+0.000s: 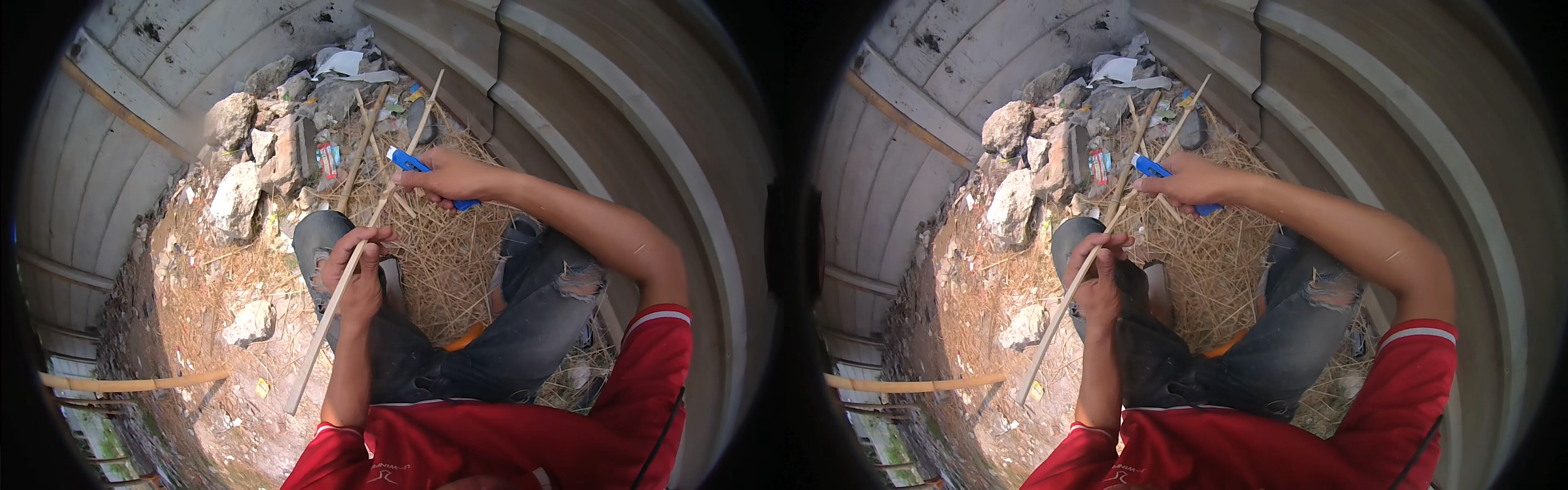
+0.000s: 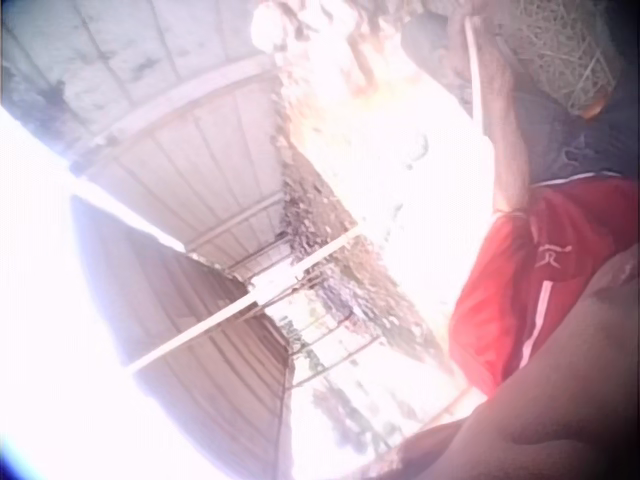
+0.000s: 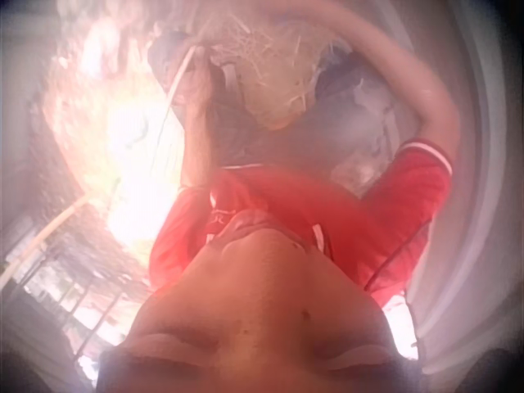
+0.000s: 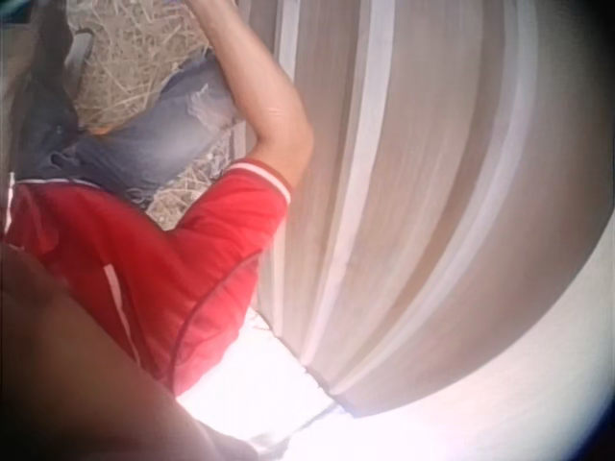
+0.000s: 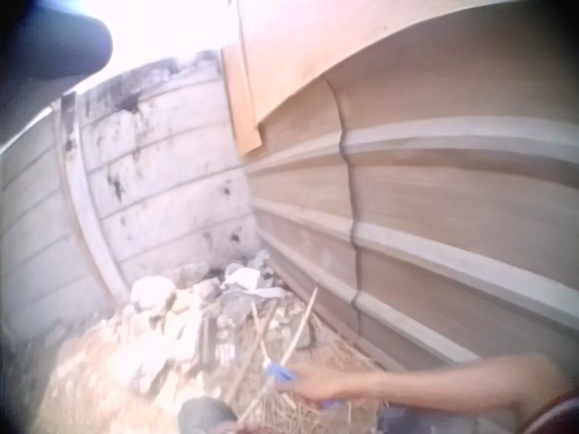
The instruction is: The person sits on the ground and uses a blue utility knife to shave thin strips off a long bamboo stick. They hold the stick with their left hand and scrape the blade along its length with their right hand, creating a pile of bamboo shavings on the ground.
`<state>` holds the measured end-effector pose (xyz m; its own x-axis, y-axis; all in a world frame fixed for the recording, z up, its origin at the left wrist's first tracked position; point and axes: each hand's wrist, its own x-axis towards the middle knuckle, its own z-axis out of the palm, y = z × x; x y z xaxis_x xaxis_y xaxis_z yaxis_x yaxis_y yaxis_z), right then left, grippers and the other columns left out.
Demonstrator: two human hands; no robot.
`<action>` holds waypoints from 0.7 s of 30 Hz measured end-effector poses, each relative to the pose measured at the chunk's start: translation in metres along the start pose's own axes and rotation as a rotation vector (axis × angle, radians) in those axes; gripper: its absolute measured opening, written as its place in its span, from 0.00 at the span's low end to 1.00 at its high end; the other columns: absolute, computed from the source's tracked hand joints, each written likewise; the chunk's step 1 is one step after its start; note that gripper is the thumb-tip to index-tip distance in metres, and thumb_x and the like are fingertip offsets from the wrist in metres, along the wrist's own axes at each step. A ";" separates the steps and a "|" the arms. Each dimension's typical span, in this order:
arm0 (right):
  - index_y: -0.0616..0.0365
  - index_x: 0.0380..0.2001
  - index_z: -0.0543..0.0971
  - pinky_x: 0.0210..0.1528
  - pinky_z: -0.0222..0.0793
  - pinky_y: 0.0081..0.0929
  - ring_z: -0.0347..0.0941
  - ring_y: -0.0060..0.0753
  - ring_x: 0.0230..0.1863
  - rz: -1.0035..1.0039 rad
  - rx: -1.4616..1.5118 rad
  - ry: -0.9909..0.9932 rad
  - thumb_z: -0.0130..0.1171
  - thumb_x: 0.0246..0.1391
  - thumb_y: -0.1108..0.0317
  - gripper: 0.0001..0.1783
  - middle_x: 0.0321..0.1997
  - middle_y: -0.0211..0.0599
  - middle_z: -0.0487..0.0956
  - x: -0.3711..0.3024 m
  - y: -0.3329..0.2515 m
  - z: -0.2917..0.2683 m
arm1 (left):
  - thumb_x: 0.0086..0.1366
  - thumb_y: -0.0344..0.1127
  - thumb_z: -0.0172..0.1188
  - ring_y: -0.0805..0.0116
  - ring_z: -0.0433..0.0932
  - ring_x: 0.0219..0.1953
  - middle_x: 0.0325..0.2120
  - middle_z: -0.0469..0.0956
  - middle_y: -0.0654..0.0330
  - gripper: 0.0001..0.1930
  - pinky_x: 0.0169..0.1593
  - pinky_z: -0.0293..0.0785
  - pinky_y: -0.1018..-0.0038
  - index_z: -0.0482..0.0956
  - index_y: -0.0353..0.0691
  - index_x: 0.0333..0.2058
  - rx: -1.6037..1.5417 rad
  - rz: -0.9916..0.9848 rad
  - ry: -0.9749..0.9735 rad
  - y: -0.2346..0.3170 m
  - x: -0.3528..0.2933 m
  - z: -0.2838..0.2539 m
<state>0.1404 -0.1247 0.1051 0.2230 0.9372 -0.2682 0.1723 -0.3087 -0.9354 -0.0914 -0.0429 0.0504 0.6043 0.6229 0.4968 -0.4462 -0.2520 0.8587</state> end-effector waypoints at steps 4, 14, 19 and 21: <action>0.61 0.35 0.79 0.19 0.66 0.27 0.70 0.24 0.16 -0.012 -0.158 0.051 0.51 0.66 0.39 0.31 0.18 0.30 0.72 -0.001 -0.004 -0.007 | 0.74 0.39 0.57 0.69 0.82 0.30 0.28 0.82 0.56 0.12 0.37 0.77 0.75 0.77 0.34 0.44 0.112 0.159 0.226 0.024 0.037 0.005; 0.66 0.33 0.80 0.39 0.70 0.49 0.77 0.56 0.31 -0.251 -0.675 0.119 0.51 0.65 0.49 0.26 0.25 0.54 0.79 -0.007 0.013 -0.035 | 0.76 0.41 0.54 0.73 0.77 0.28 0.24 0.79 0.61 0.13 0.36 0.74 0.77 0.77 0.35 0.44 0.143 0.498 0.513 0.068 0.093 -0.020; 0.66 0.33 0.80 0.38 0.70 0.48 0.77 0.54 0.30 -0.277 -0.752 0.198 0.54 0.64 0.51 0.24 0.24 0.52 0.79 -0.018 0.003 -0.046 | 0.77 0.47 0.50 0.70 0.72 0.31 0.24 0.75 0.60 0.16 0.40 0.71 0.73 0.71 0.37 0.41 -0.160 0.553 0.700 0.082 0.101 -0.045; 0.68 0.34 0.79 0.35 0.68 0.46 0.75 0.52 0.26 -0.234 -0.744 0.191 0.55 0.66 0.51 0.24 0.22 0.50 0.77 -0.017 0.004 -0.052 | 0.77 0.50 0.47 0.67 0.70 0.33 0.27 0.73 0.60 0.17 0.43 0.69 0.71 0.70 0.40 0.40 -0.174 0.622 0.755 0.101 0.109 -0.058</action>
<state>0.1872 -0.1498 0.1180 0.2506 0.9678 0.0234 0.8146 -0.1977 -0.5453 -0.1092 0.0428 0.1835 -0.3226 0.7400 0.5903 -0.6684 -0.6196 0.4115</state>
